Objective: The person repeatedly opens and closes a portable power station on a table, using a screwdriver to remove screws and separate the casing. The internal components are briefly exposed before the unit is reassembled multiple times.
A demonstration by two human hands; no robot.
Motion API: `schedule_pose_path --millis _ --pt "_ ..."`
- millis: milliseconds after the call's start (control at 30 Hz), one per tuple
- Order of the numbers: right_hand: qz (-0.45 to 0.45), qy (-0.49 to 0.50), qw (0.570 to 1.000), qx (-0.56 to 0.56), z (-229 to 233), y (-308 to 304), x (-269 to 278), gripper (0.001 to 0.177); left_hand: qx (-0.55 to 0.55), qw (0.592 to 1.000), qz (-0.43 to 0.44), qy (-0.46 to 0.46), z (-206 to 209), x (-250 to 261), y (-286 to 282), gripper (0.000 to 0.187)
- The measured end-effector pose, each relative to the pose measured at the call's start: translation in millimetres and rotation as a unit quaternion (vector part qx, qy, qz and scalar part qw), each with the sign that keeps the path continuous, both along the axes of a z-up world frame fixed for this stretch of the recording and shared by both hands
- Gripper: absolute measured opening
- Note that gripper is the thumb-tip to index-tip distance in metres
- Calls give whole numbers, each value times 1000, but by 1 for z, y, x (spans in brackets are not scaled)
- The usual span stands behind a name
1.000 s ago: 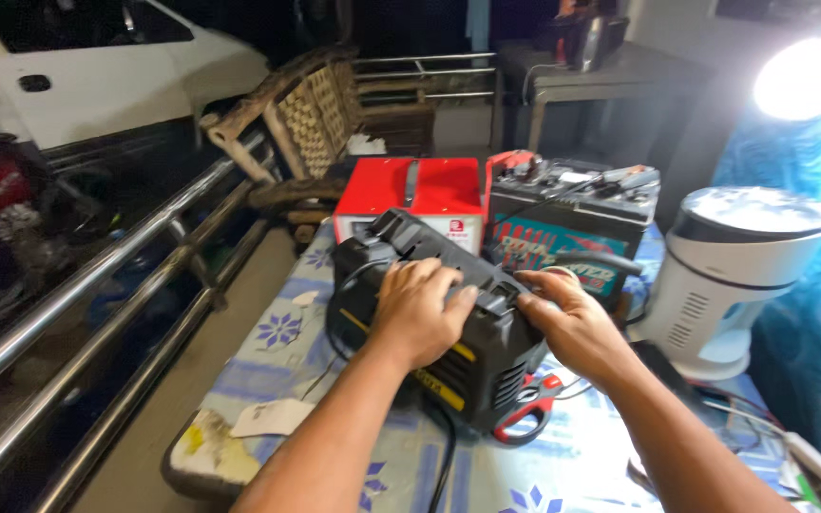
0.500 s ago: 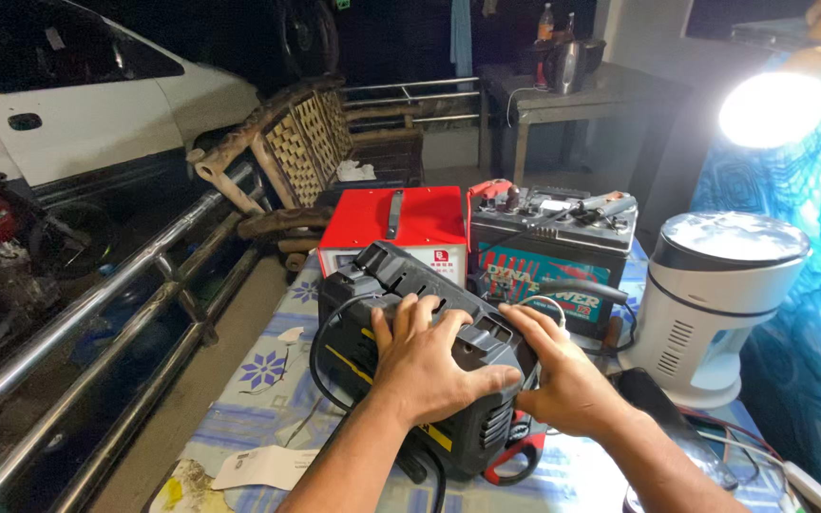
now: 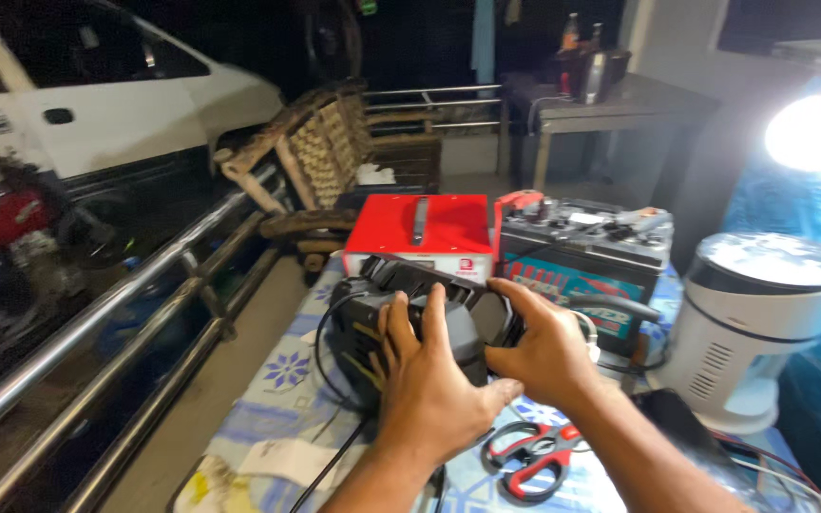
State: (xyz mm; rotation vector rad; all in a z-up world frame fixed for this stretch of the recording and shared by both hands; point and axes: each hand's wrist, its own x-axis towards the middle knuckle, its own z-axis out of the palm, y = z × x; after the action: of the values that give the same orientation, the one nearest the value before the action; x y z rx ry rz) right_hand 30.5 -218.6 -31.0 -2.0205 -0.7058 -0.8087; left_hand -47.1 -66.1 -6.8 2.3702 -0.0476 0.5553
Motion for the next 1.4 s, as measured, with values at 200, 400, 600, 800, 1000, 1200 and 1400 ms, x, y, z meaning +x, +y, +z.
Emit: schedule_pose_path --millis 200,400,600,800,1000,1200,1400 --pt "-72 135 987 -58 25 19 -21 75 -51 998 24 2 6 -13 14 132" --pt "-105 195 974 -45 35 22 -30 76 -25 998 40 -37 0 -7 15 117" --pt "-150 223 963 -30 39 20 -25 77 89 995 -41 -15 36 10 53 102" --pt "-126 197 972 2 29 12 -20 78 157 979 -118 48 69 27 68 101" --pt "-118 234 965 13 29 8 -22 77 170 974 -150 25 74 39 79 101" --pt "-127 208 970 -3 35 7 -25 77 165 971 -176 2 80 46 83 94" --pt "-111 218 969 10 28 0 -21 77 149 967 -204 3 86 54 83 91"
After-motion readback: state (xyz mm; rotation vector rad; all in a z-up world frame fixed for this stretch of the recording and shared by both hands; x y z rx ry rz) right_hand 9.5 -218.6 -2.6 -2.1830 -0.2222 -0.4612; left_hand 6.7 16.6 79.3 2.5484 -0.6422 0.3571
